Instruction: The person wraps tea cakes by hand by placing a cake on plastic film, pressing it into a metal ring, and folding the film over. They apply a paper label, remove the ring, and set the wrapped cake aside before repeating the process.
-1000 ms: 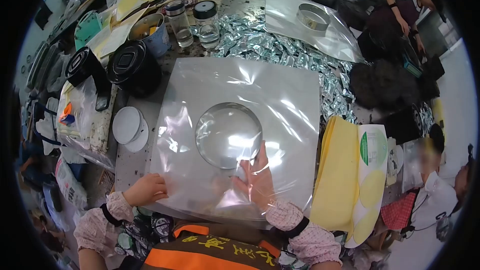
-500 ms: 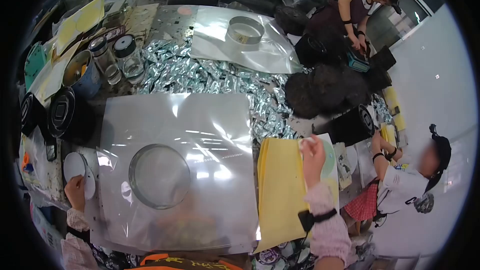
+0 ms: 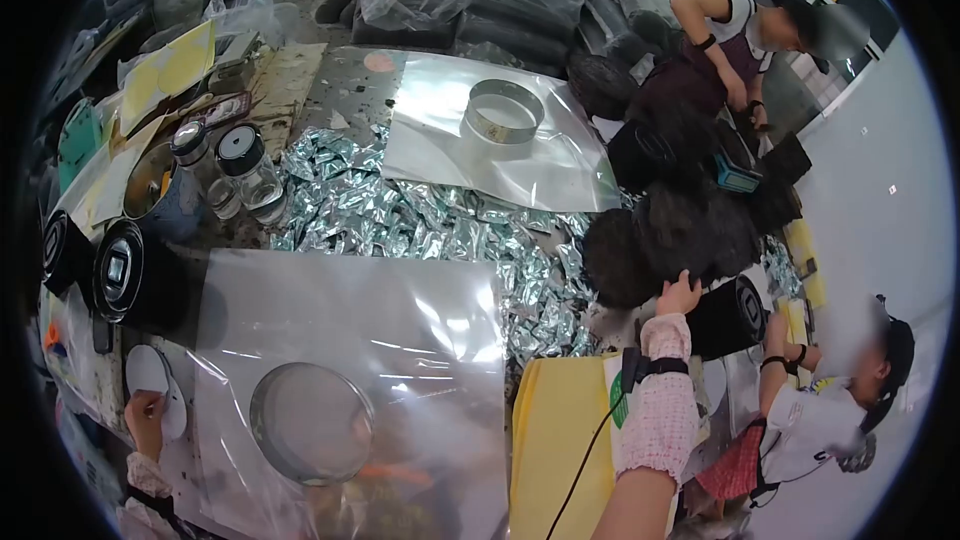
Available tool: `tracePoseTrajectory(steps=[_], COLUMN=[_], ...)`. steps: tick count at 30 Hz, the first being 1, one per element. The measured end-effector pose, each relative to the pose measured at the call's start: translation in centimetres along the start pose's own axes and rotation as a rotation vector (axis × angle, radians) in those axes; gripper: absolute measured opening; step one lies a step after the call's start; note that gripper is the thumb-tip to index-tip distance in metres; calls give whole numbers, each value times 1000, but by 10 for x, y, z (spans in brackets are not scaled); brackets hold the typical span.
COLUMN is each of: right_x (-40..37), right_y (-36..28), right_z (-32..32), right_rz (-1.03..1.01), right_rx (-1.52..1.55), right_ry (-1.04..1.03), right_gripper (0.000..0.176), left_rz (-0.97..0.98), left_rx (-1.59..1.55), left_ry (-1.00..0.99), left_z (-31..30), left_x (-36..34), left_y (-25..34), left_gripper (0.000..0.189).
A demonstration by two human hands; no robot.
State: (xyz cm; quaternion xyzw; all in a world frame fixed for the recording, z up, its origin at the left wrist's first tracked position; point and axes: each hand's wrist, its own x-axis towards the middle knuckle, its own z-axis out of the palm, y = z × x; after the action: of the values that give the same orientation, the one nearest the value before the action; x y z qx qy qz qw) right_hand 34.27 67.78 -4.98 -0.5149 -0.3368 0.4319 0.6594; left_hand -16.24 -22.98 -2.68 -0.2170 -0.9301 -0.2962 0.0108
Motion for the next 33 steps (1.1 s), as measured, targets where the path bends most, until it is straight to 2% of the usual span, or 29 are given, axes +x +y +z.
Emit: tracePoseTrajectory(steps=[2, 4, 6, 7, 8, 9, 11, 12, 13, 14, 15, 16, 18, 20, 22, 24, 26, 28, 30, 32, 33], right_x=[-43, -113, -174, -200, -245, -262, -259, -252, -251, -254, -260, -271, -299, -312, -323, -351, -384, -431, -473, -510, -525], right_y=[-11, -23, -16, -11, 9, 16, 44, 53, 53, 46, 36, 21, -11, -25, -23, -24, -32, -46, -67, -75, -74], right_z=[2, 14, 14, 15, 14, 16, 10, 6, 5, 6, 6, 9, 9, 2, -13, -18, -13, -14, -12, -6, -6], right_rz=[55, 106, 173, 216, 295, 273, 25, -113, -334, -382, -429, -476, -214, -5, 156, 293, 398, 474, 457, 518, 502], right_rx=[128, 57, 45, -49, -130, -140, -324, -424, -575, -595, -615, -634, -440, -275, -151, -27, 39, 39, -61, -139, -188], right_ry=[-210, -227, -417, -446, -498, -505, -516, -520, -525, -509, -491, -472, -483, -500, -547, -640, -717, -756, -978, -1026, -1090], right_gripper=[56, 51, 42, 41, 40, 36, 32, 30, 24, 24, 24, 25, 26, 27, 29, 29, 29, 29, 31, 31, 29], left_rz=[3, 3, 15, 25, -87, 24, 407, 565, 706, 820, 856, 832, 786, 897, 758, 557, 284, 237, 224, 144, 108], left_rx=[16, 12, 62, 50, -144, -145, -155, -112, -154, -172, -91, -142, -243, -262, -69, 185, 36, -16, -75, -139, -201], left_ry=[3, 20, 22, -11, 42, 136, 186, 107, 18, -144, -255, -302, -390, -212, 150, 355, -64, -156, -242, -324, -344], left_z=[0, 3, 4, 1, 0, -2, 0, 10, 20, 33, 48, 60, 79, 47, -1, -48, -61, -66, -66, -68, -66], left_x=[0, -1, -2, -3, -4, -10, -26, -36, -45, -47, -51, -54, -55, -23, 37, 98, 136, 152, 165, 174, 177], left_y=[3, -1, -4, -4, 12, 73, 165, 181, 204, 221, 237, 233, 227, 219, 204, 179, 115, 98, 86, 82, 77], left_gripper=[5, 8, 9, 11, 12, 13, 20, 25, 24, 25, 25, 26, 28, 27, 20, 20, 20, 20, 20, 19, 12])
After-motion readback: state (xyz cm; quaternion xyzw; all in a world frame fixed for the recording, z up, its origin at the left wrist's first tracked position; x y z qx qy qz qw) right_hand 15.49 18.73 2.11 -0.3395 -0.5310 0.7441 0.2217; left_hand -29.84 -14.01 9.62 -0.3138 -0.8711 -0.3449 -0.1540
